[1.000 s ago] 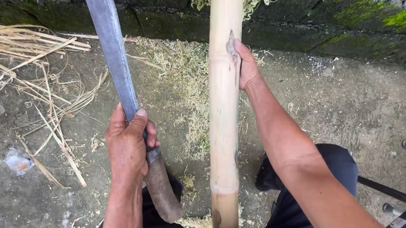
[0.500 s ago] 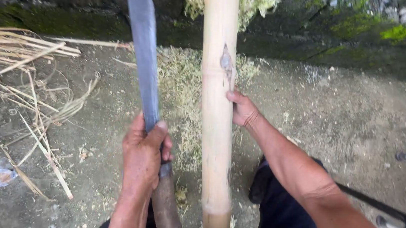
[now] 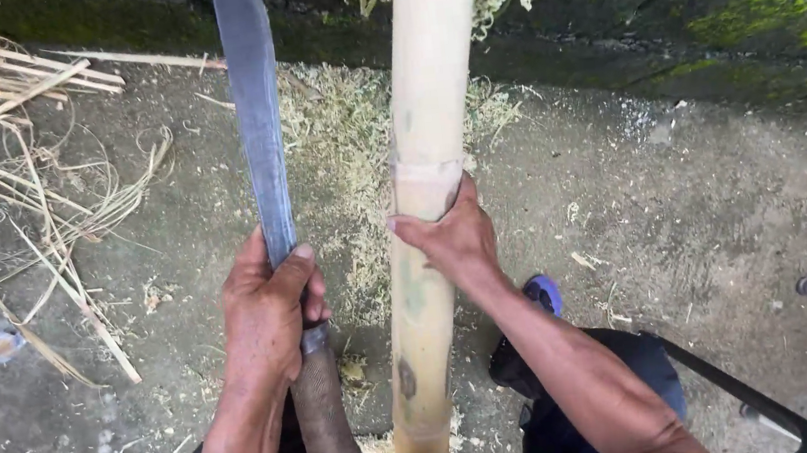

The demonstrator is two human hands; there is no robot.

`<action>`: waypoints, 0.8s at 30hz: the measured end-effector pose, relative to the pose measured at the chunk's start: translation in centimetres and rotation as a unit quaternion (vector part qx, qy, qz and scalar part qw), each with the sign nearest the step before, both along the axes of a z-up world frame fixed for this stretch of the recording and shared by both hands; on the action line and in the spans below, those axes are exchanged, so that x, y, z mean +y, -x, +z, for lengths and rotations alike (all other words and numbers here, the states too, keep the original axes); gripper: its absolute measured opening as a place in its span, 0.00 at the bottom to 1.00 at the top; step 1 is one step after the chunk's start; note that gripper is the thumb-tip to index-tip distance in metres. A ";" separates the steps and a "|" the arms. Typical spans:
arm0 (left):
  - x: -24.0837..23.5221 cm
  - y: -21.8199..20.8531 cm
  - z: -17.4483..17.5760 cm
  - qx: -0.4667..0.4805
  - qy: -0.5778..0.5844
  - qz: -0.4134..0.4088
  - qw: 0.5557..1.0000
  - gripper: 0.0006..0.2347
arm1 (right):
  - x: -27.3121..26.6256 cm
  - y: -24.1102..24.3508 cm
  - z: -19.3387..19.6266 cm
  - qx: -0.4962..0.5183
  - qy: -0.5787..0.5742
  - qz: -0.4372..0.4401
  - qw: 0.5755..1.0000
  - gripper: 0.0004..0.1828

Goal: The recorder uses a large blade to scrape the outer surface of a bamboo pole while sitting.

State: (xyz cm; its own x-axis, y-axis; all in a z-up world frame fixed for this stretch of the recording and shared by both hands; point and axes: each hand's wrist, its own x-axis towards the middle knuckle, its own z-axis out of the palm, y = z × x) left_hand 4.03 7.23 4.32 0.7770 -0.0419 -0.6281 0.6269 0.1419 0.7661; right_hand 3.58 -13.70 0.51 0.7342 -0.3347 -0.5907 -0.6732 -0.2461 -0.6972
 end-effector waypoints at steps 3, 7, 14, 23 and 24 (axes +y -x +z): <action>-0.7 -0.2 -0.4 -0.017 0.008 -0.019 1.000 0.02 | -0.1 0.9 0.3 -0.018 0.077 0.037 0.996 0.55; -1.4 0.8 0.0 -0.045 0.020 -0.057 0.997 0.02 | -0.6 2.4 -1.8 -0.096 0.059 0.048 0.992 0.61; -0.9 4.1 0.7 -0.082 -0.009 -0.072 0.994 0.10 | -1.5 3.7 -6.0 -0.216 0.072 0.086 0.970 0.63; 0.9 5.7 -1.6 -0.141 0.001 -0.086 0.986 0.08 | -3.0 3.2 -6.0 -0.230 0.271 0.207 0.912 0.65; 1.0 5.7 -1.4 -0.150 -0.004 -0.085 0.985 0.07 | -2.6 2.8 -4.8 -0.202 0.256 0.193 0.925 0.65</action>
